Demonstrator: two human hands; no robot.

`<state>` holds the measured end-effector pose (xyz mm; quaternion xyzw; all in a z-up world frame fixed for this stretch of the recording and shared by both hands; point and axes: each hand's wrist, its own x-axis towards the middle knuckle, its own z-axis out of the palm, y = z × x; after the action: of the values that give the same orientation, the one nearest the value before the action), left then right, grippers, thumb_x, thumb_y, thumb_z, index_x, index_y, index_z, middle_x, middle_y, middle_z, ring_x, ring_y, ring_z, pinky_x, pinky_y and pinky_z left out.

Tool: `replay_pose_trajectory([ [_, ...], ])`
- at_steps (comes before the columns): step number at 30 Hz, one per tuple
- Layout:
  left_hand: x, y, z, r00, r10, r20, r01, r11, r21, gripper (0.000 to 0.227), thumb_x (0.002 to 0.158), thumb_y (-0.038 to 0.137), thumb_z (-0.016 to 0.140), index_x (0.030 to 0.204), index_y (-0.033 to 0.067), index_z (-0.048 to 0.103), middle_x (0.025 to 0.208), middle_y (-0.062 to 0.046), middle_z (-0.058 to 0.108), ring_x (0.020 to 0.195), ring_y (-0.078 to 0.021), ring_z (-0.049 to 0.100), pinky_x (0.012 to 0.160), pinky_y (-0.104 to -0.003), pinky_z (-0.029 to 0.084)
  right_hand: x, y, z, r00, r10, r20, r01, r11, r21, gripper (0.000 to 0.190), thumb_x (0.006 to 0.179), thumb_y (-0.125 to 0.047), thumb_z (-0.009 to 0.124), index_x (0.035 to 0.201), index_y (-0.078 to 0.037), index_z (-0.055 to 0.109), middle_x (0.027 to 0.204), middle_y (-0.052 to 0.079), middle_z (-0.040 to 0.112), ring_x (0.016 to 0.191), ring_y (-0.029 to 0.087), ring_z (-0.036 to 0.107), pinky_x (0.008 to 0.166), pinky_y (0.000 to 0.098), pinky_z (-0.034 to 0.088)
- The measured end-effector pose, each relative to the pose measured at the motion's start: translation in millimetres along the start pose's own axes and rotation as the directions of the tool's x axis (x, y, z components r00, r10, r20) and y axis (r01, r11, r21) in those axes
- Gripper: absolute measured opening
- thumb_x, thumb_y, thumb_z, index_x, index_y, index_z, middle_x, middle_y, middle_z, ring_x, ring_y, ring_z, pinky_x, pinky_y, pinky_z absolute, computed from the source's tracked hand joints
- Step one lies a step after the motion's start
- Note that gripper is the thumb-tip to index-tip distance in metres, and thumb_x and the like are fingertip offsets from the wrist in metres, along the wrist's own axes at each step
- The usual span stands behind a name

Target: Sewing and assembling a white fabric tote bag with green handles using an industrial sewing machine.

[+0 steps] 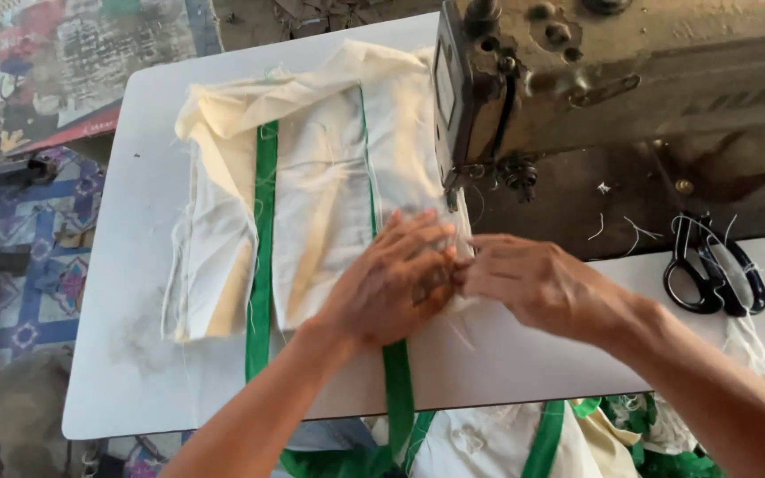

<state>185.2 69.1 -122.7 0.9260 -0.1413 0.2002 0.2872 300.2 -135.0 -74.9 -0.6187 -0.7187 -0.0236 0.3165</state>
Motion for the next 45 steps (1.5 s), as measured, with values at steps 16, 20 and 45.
replay_pose_trajectory([
  [16,4,-4,-11,0.971,0.184,-0.152,-0.186,0.983,0.005,0.032,0.066,0.029,0.083,0.092,0.0113,0.077,0.110,-0.005,0.072,0.116,-0.0326,0.069,0.117,-0.055,0.041,2,13,-1,0.971,-0.107,-0.213,0.028,0.938,-0.345,0.007,0.093,-0.018,0.075,0.087,-0.015,0.076,0.084,-0.002,0.067,0.087,0.023,0.062,0.094,0.0502,0.054],
  [20,7,4,-17,0.961,0.215,-0.172,-0.215,0.976,0.019,0.035,0.074,0.033,0.080,0.101,0.0117,0.075,0.112,-0.006,0.073,0.115,-0.0319,0.071,0.116,-0.052,0.045,10,6,-5,0.965,-0.136,-0.226,0.065,0.954,-0.294,0.015,0.096,-0.016,0.071,0.081,-0.011,0.072,0.079,-0.001,0.061,0.082,0.024,0.060,0.085,0.0468,0.055],
  [45,41,0,-47,0.960,0.271,0.076,-0.268,0.963,-0.038,0.057,0.088,0.043,0.073,0.124,-0.0010,0.068,0.129,-0.014,0.066,0.132,-0.0430,0.056,0.112,-0.070,0.037,7,26,-27,0.983,0.143,0.112,-0.111,0.961,-0.253,0.026,0.103,-0.002,0.047,0.107,-0.016,0.069,0.118,0.003,0.057,0.087,0.023,0.052,0.087,0.0461,0.036],
])
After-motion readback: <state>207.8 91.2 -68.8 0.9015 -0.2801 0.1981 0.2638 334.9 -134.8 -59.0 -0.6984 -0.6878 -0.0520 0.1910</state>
